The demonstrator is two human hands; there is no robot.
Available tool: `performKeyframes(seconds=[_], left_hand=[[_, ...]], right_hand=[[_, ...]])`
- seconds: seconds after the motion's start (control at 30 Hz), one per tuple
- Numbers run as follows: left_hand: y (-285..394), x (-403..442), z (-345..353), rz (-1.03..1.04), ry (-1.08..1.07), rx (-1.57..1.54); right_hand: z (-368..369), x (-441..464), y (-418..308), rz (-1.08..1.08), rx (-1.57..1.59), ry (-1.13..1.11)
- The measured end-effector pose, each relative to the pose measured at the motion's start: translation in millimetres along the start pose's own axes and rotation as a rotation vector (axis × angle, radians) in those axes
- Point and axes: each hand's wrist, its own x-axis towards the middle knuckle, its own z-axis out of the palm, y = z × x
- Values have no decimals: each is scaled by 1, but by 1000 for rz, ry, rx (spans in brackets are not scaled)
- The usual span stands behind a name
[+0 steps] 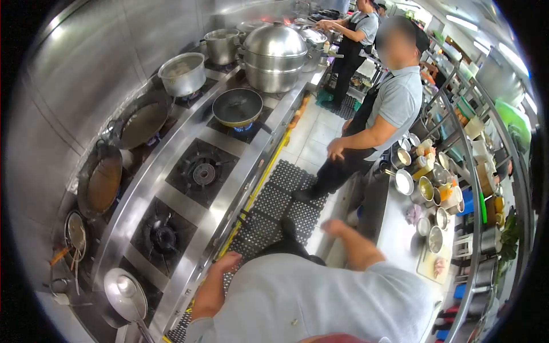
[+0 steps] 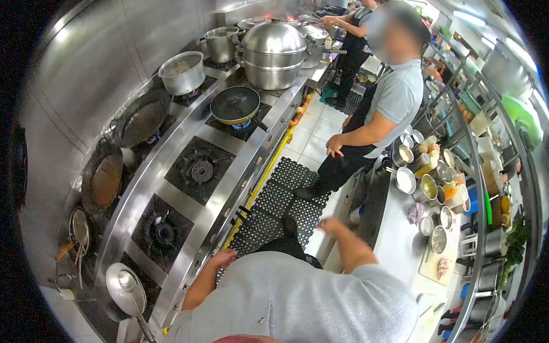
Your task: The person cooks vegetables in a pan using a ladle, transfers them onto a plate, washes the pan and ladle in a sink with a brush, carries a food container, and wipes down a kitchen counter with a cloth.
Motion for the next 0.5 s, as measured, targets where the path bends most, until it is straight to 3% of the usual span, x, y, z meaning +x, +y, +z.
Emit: performKeyframes(seconds=[0.03,0.07,0.1,0.17,0.2,0.23,0.27,0.3,0.33,0.37,0.4,0.43,0.47,0.5], left_hand=[[-21,10,7,11,-25,53],[-41,3,18,10,-52,109],[-60,-24,26,-2,-63,102],[-74,-88,33,214,-245,-338],[-59,-84,37,-100,-4,120],[-59,-100,31,-99,-9,130],[-60,-127,27,-126,-14,-30],[-58,-147,31,-154,-21,-197],[-116,-111,14,-197,-103,-349],[-162,-85,0,-254,-179,-494],[-161,-109,-4,-321,-171,-479],[-153,-138,-14,-386,-156,-462],[-168,-146,-13,-411,-96,-415],[-169,-155,-4,-423,-77,-433]], right_hand=[[32,-49,-38,130,-106,-45],[126,-41,3,15,149,-199],[101,-103,-55,206,133,-615],[228,-96,33,-10,302,-789],[243,-100,53,-138,469,-915],[257,-101,74,-254,881,-1226],[245,-112,76,-422,434,-908],[227,-124,77,-574,-405,-523],[168,-152,46,-488,-886,-316],[150,-148,47,-538,-910,-263],[138,-136,51,-597,-932,-206],[107,-133,15,-14,-144,-436],[60,-136,-40,555,639,-214],[57,-113,-53,482,497,-156]])
